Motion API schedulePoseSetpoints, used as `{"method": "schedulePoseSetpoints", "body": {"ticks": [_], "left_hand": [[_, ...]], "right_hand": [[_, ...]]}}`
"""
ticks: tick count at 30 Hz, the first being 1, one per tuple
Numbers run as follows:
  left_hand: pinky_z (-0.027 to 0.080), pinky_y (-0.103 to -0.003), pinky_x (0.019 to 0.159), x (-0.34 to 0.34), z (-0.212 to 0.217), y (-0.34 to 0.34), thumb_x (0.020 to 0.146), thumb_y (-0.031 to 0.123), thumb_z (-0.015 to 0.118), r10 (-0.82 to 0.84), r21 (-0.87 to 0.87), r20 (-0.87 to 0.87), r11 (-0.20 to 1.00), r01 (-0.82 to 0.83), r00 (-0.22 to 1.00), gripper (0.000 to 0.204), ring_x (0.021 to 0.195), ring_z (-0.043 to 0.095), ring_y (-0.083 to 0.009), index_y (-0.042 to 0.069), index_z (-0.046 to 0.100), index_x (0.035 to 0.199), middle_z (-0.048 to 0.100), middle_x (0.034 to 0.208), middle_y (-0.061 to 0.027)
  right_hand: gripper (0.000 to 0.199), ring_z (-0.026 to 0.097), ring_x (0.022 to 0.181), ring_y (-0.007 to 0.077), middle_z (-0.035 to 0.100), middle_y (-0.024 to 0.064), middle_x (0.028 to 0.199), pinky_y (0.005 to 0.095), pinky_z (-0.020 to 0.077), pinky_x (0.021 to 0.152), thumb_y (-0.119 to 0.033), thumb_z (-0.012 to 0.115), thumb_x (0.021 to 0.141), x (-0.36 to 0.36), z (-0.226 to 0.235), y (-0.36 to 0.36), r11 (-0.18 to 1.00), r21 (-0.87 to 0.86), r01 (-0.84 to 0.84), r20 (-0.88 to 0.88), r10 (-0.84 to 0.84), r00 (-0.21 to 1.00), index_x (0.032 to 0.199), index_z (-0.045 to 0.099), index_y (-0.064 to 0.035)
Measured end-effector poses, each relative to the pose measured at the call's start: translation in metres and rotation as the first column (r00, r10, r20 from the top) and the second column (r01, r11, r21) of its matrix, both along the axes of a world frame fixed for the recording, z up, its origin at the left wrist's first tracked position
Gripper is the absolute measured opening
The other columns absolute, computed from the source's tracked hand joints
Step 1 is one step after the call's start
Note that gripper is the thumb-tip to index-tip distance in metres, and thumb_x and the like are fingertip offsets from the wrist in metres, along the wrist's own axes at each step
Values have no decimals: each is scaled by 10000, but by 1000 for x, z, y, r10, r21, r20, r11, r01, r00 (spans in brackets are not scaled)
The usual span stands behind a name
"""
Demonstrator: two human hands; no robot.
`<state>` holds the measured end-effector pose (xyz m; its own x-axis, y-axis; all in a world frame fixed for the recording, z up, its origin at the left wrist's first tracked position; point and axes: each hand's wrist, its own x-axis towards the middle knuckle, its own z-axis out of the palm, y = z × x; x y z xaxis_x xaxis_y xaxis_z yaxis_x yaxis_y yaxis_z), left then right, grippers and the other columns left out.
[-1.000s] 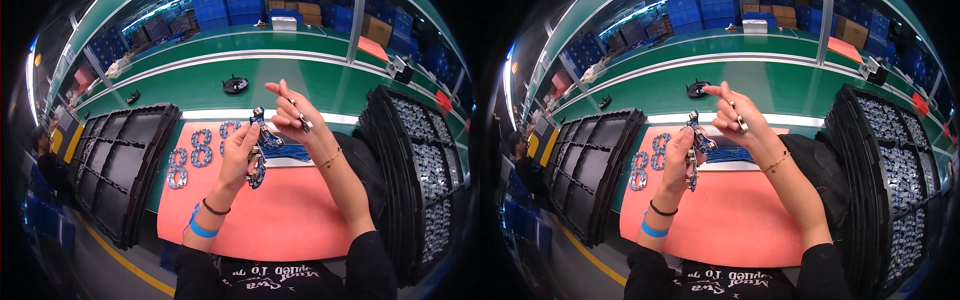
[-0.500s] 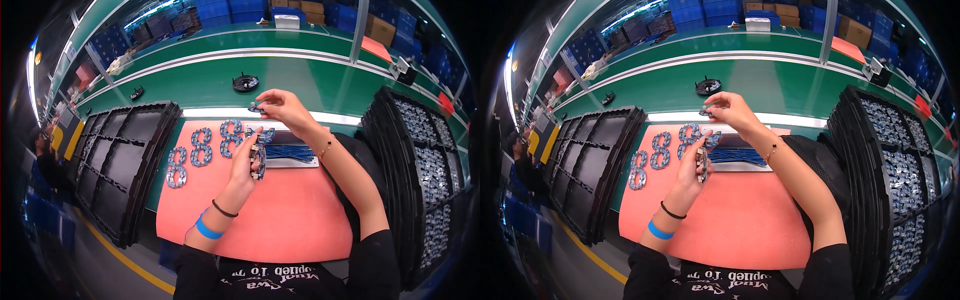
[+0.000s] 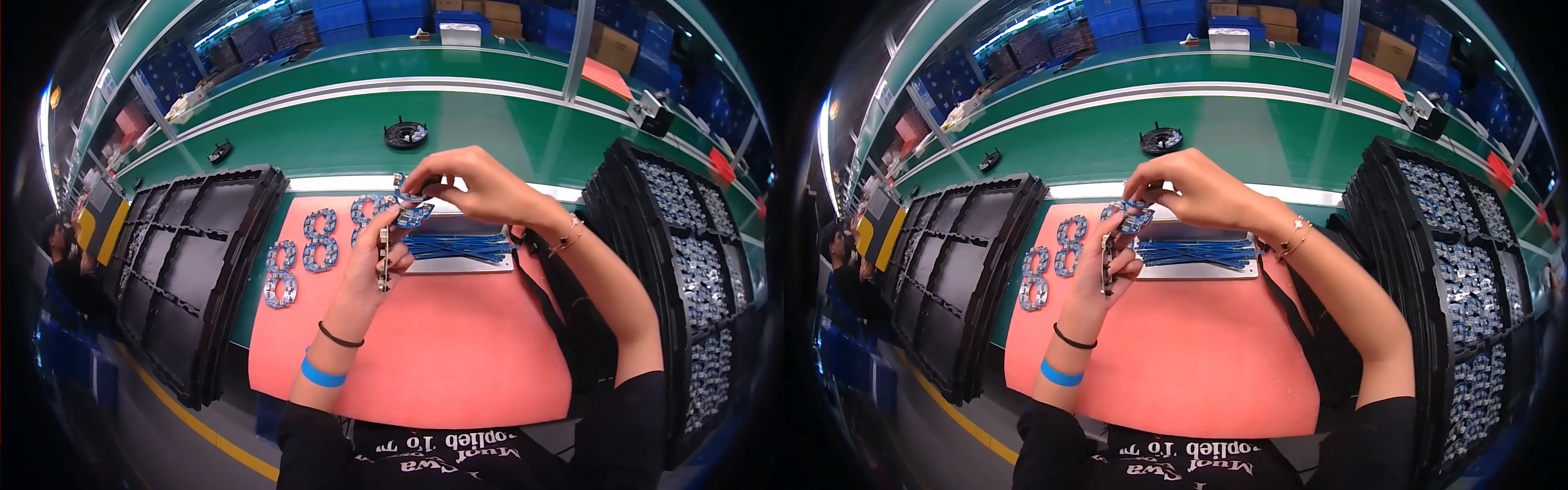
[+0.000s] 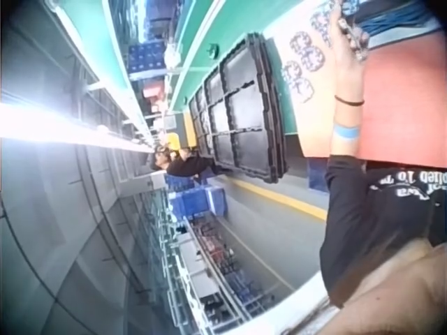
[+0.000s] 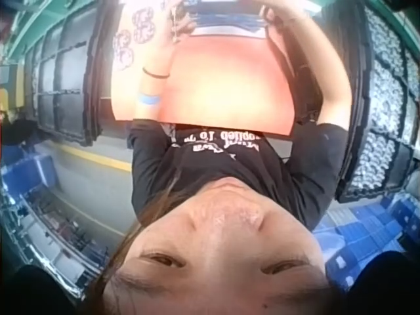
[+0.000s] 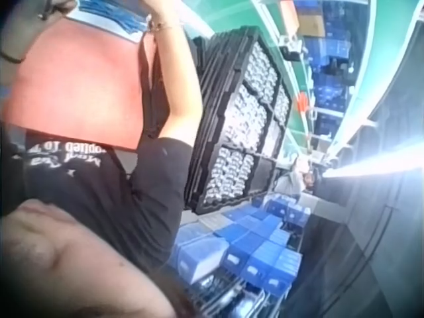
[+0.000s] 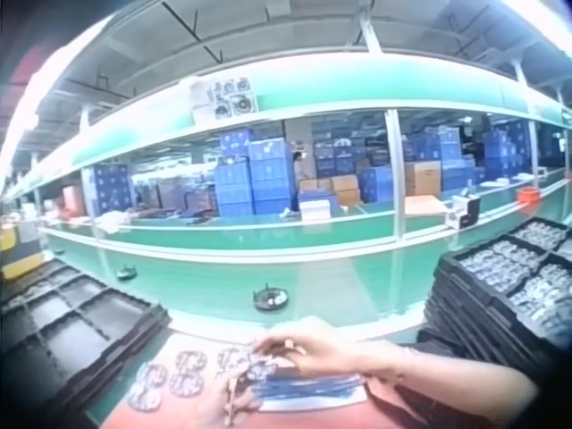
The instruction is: Handling and organizing LED circuit board panels on an industrial assembly line.
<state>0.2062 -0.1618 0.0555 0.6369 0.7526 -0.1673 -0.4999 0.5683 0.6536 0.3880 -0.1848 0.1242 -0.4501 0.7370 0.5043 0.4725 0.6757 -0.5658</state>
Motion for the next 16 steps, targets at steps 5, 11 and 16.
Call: {"method": "schedulePoseSetpoints", "body": {"ticks": [5, 11, 16], "left_hand": [[222, -189, 356, 7, 8, -1, 843, 249, 559, -15, 105, 0, 994, 15, 1000, 185, 317, 286, -27, 65, 538, 845, 584, 746, -15], [236, -214, 388, 28, 23, -13, 855, 239, 535, -128, 23, 94, 992, 127, 987, 152, 311, 281, -46, 100, 519, 796, 529, 600, 28], [259, -195, 398, 56, 28, -27, 864, 283, 469, -469, 272, 11, 851, 449, 883, 367, 304, 317, -8, 100, 459, 1182, 593, 747, 40]], "right_hand": [[168, 595, 813, 272, 601, 124, 883, 346, 477, 684, 25, 575, 750, 8, 21, -13, 996, 91, -7, 251, -16, 968, 915, 593, 0], [223, 576, 796, 304, 576, 118, 888, 370, 460, 654, -160, 653, 733, 30, 48, -44, 976, 206, -67, 473, -40, 880, 917, 589, -51], [51, 584, 694, 295, 533, 116, 694, 362, 467, 648, -119, 557, 740, 63, 62, -96, 839, 543, -33, 577, -344, 741, 767, 530, -86]]}}
